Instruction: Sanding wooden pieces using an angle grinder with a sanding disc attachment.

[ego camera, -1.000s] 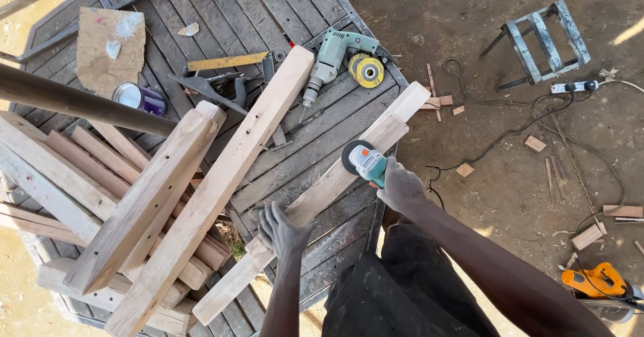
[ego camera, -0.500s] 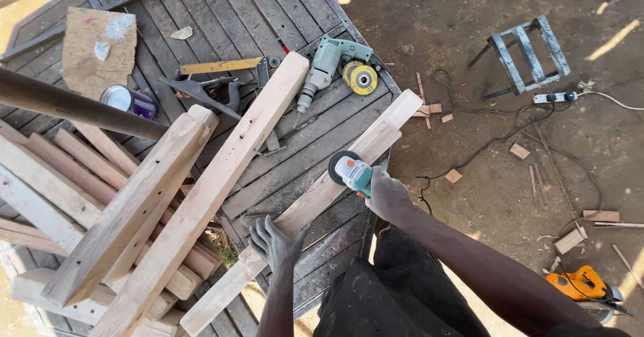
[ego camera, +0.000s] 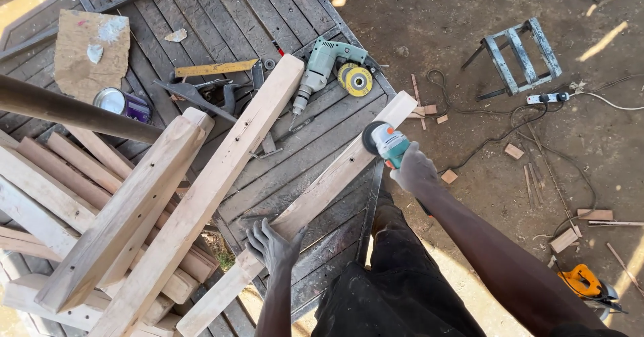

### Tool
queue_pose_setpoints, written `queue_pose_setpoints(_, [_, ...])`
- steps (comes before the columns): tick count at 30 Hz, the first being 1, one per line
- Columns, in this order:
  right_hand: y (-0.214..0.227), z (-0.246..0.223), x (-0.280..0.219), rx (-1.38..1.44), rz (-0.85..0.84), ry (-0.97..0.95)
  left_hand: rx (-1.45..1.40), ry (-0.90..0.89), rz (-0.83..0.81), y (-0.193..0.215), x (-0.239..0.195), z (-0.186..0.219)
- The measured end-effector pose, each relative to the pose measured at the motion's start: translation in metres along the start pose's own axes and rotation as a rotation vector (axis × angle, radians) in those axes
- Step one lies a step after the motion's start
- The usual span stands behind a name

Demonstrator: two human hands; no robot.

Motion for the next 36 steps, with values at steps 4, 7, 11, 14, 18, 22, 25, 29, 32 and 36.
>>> queue_pose_setpoints(4, [-0.025,-0.033,-0.032,-0.148,-0.005,0.247,-0.012,-0.023,0.029,0.001,-0.001,0.001])
queue_pose_setpoints(7, [-0.060,-0.036,-0.033,-0.233,-0.003,0.327,-0.001,0.005,0.002,-0.001,-0.001,-0.001])
queue_pose_setpoints(11, [-0.035,-0.037,-0.022,-0.193,0.022,0.305,-0.018,-0.012,0.018,-0.001,-0.006,0.001])
queue_pose_setpoints(14, [-0.003,-0.022,0.006,-0.090,0.017,0.147,-0.044,-0.062,0.205,-0.002,0.004,-0.002])
queue_pose_setpoints(18, [0.004,0.011,0.032,-0.009,-0.011,-0.062,-0.028,-0.024,0.217,-0.001,-0.001,-0.005])
queue_pose_setpoints(22, [-0.026,0.009,0.018,-0.124,-0.003,0.041,-0.006,0.052,-0.022,0.018,-0.012,0.012])
queue_pose_setpoints(25, [-0.054,-0.004,-0.008,-0.188,-0.031,0.142,-0.005,0.055,-0.042,0.017,-0.014,0.012])
queue_pose_setpoints(29, [-0.079,-0.004,-0.012,-0.202,-0.014,0.251,-0.036,0.042,0.002,0.004,-0.006,0.006])
queue_pose_setpoints(32, [-0.058,-0.004,-0.007,-0.196,-0.004,0.240,-0.048,0.022,0.113,0.000,-0.002,0.001])
queue_pose_setpoints(36, [-0.022,0.010,0.018,-0.133,-0.029,0.046,-0.033,0.025,0.135,-0.009,0.007,-0.002])
Point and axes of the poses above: each hand's wrist, its own x-axis towards the middle knuckle, its own y-axis out of the back of the hand, z = x × y, the point moved 8 cm from there along x, towards the middle knuckle
